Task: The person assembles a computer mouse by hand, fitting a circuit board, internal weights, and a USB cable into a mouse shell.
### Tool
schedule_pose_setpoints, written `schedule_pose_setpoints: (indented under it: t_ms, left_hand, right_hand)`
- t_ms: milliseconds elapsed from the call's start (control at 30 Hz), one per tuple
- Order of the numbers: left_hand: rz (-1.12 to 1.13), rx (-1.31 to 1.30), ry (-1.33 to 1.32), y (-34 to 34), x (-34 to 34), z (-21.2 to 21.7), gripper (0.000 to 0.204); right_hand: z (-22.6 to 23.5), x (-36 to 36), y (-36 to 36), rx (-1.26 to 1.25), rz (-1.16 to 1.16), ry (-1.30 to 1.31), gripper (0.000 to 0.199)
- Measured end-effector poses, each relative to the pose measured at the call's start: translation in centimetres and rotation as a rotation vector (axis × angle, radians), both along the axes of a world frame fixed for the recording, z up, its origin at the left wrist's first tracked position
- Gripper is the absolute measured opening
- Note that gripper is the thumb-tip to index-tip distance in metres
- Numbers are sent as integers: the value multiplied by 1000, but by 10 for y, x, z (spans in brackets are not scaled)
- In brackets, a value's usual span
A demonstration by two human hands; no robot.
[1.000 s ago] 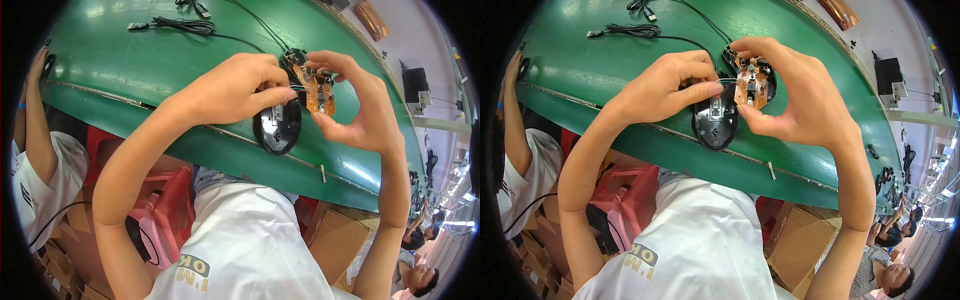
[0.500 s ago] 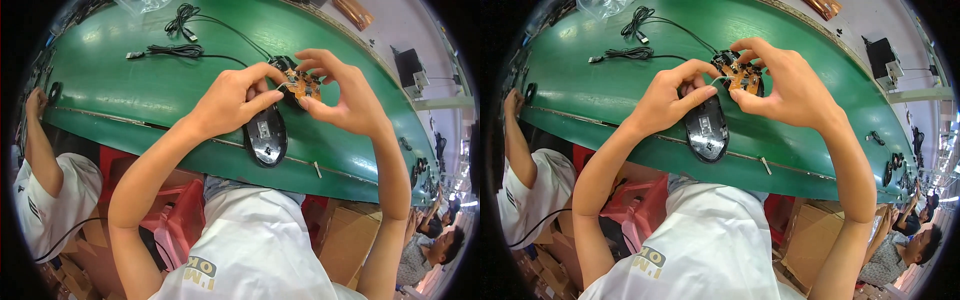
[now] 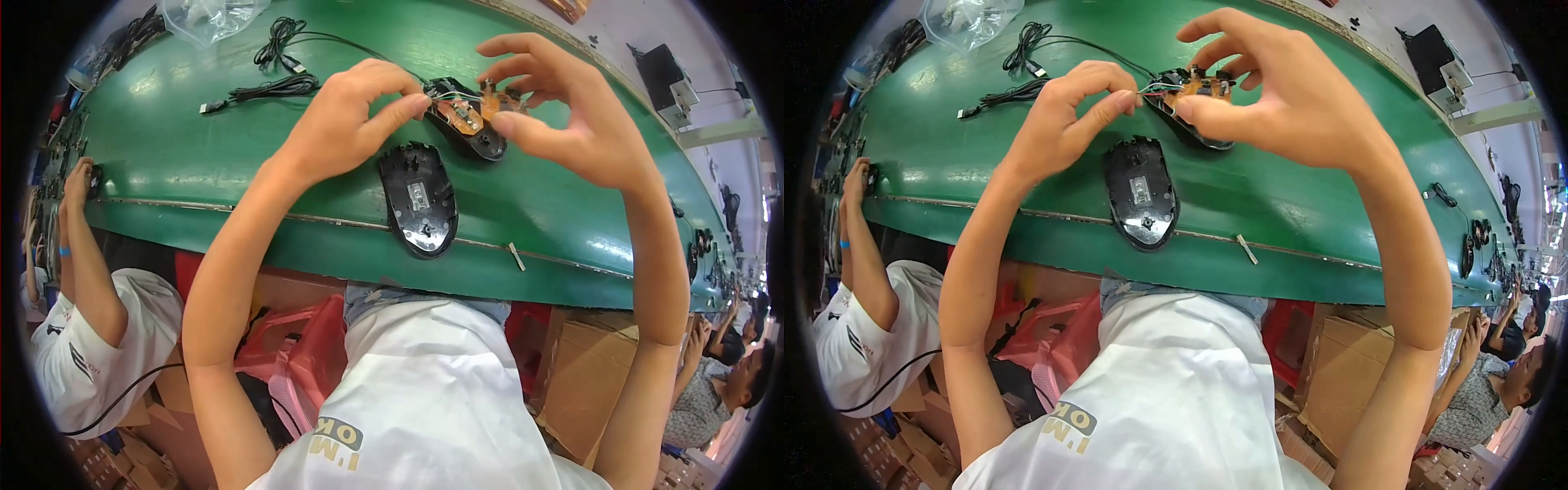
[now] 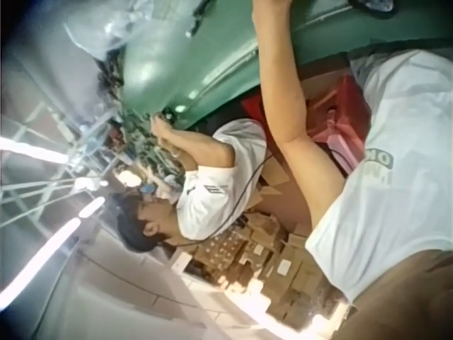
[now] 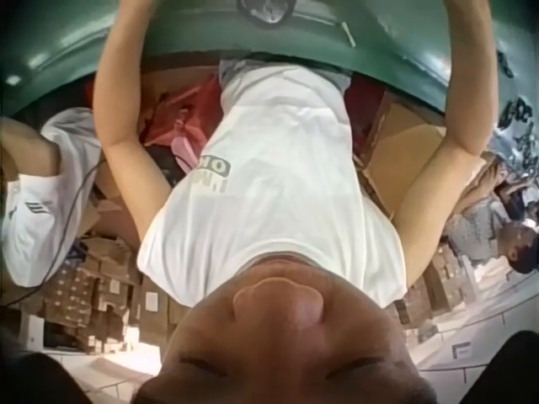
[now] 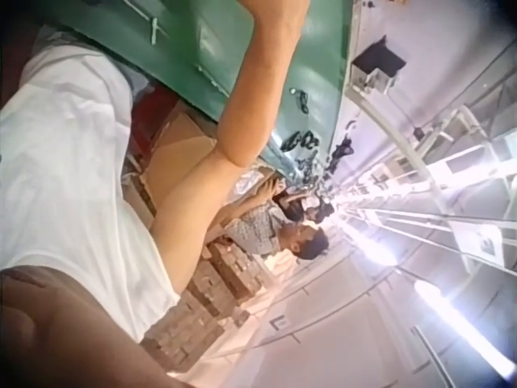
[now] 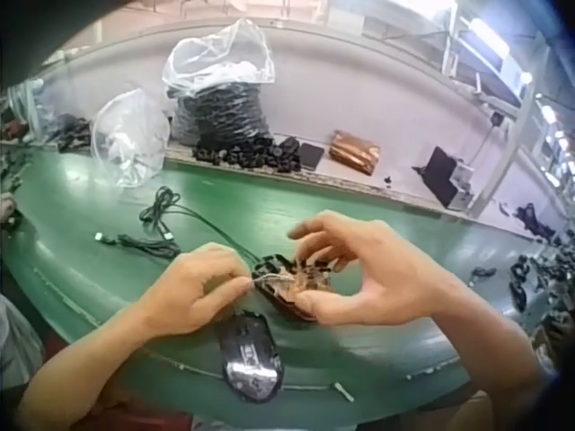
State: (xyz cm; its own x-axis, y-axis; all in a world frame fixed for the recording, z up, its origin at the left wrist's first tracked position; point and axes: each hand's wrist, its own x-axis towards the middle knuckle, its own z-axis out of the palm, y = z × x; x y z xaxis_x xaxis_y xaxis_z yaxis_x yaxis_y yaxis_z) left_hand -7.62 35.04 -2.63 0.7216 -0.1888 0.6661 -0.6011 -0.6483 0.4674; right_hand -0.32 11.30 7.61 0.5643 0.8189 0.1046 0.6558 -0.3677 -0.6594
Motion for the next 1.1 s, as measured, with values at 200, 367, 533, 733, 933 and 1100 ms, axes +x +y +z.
schedule_pose_setpoints:
  t_ms: [200, 367, 533, 733, 933, 1100]
  left_hand:
    - [-215, -287, 395, 13, 9, 45, 15]
    - [-246, -292, 615, 14, 10, 76, 11]
    - [-126, -25, 324, 7, -8, 84, 9]
    - [0, 319, -202, 4, -32, 79, 17]
    - [119, 323, -435, 0, -42, 67, 19]
    - [123, 292, -388, -2, -37, 63, 19]
  right_hand:
    - [17, 15, -16, 138, -25, 241, 54]
    - [18, 22, -24, 166, -33, 285, 55]
    - [7, 26, -28, 166, -34, 484, 59]
    - [-10, 25, -32, 233, 153, 1165, 63]
    - [-15, -9, -23, 266, 393, 1604, 66]
    - [-17, -12, -31, 262, 327, 1318, 57]
